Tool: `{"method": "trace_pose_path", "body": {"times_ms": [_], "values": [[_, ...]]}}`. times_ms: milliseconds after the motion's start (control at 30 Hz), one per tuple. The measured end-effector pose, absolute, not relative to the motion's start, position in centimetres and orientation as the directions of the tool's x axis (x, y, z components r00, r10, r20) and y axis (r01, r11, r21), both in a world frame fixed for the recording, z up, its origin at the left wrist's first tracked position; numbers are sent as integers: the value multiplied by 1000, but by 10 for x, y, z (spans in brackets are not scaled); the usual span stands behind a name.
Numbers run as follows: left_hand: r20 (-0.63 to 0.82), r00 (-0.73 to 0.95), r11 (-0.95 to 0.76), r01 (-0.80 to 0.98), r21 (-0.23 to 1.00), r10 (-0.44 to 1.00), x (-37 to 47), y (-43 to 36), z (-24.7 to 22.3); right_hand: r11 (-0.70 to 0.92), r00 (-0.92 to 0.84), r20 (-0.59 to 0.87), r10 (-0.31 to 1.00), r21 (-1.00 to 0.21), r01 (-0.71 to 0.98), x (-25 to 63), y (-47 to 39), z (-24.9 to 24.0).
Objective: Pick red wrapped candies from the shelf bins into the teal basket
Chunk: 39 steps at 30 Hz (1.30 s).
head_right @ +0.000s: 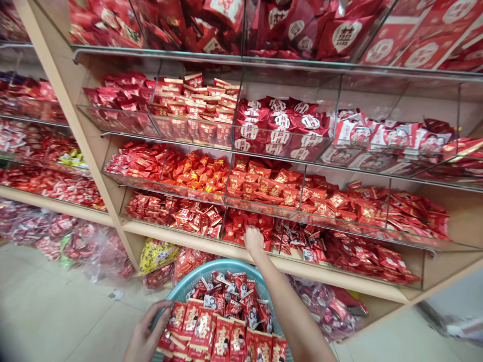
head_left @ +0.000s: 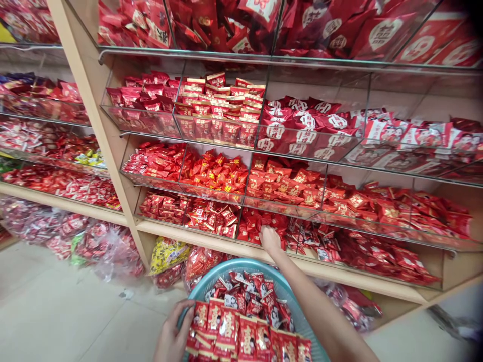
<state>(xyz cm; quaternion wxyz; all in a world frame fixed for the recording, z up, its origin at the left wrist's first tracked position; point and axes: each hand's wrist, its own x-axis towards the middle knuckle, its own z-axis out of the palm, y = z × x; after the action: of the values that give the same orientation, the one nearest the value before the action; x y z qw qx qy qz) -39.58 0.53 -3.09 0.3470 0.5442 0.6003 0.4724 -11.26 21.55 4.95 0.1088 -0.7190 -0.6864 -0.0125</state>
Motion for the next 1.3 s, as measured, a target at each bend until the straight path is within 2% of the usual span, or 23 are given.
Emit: {"method": "trace_pose_path", "body": {"times_ms": [267, 400, 533, 700, 767, 833, 900, 933, 1100, 1300], "values": [[126, -164, -61, 355, 933, 978, -399, 5, -37, 9, 43, 228, 973, -223, 975, -100, 205, 54], [127, -164, -61, 355, 933, 978, -398, 4, -36, 95, 19, 322, 946, -335, 937, -89, 194, 62], [125, -166, -60, 351, 935, 978, -398, 5, -34, 230, 25, 452, 891, -499, 835, -87, 176, 72], [103, -149, -48, 338, 940, 983, -397, 6, -35, 331, 100, 487, 868, -716, 615, -101, 142, 80], [109, -155, -51, 337, 940, 982, -397, 5, -34, 322, 127, 412, 902, -840, 436, -109, 125, 84], [124, -165, -61, 341, 938, 978, -397, 5, -32, 265, 139, 290, 947, -949, 172, -117, 108, 90], [136, -170, -69, 349, 934, 976, -397, 4, -31, 190, 133, 183, 974, -981, -40, -122, 93, 95], [141, -169, -73, 354, 933, 975, -397, 3, -30, 166, 128, 155, 980, -983, -81, -124, 86, 97], [165, -161, -94, 378, 921, 973, -397, 3, -31, 133, 46, 131, 990, -989, -66, -128, 61, 94], [167, -161, -88, 412, 907, 973, -398, 3, -32, 137, -329, 99, 939, -986, 94, -133, 25, 88]]}}
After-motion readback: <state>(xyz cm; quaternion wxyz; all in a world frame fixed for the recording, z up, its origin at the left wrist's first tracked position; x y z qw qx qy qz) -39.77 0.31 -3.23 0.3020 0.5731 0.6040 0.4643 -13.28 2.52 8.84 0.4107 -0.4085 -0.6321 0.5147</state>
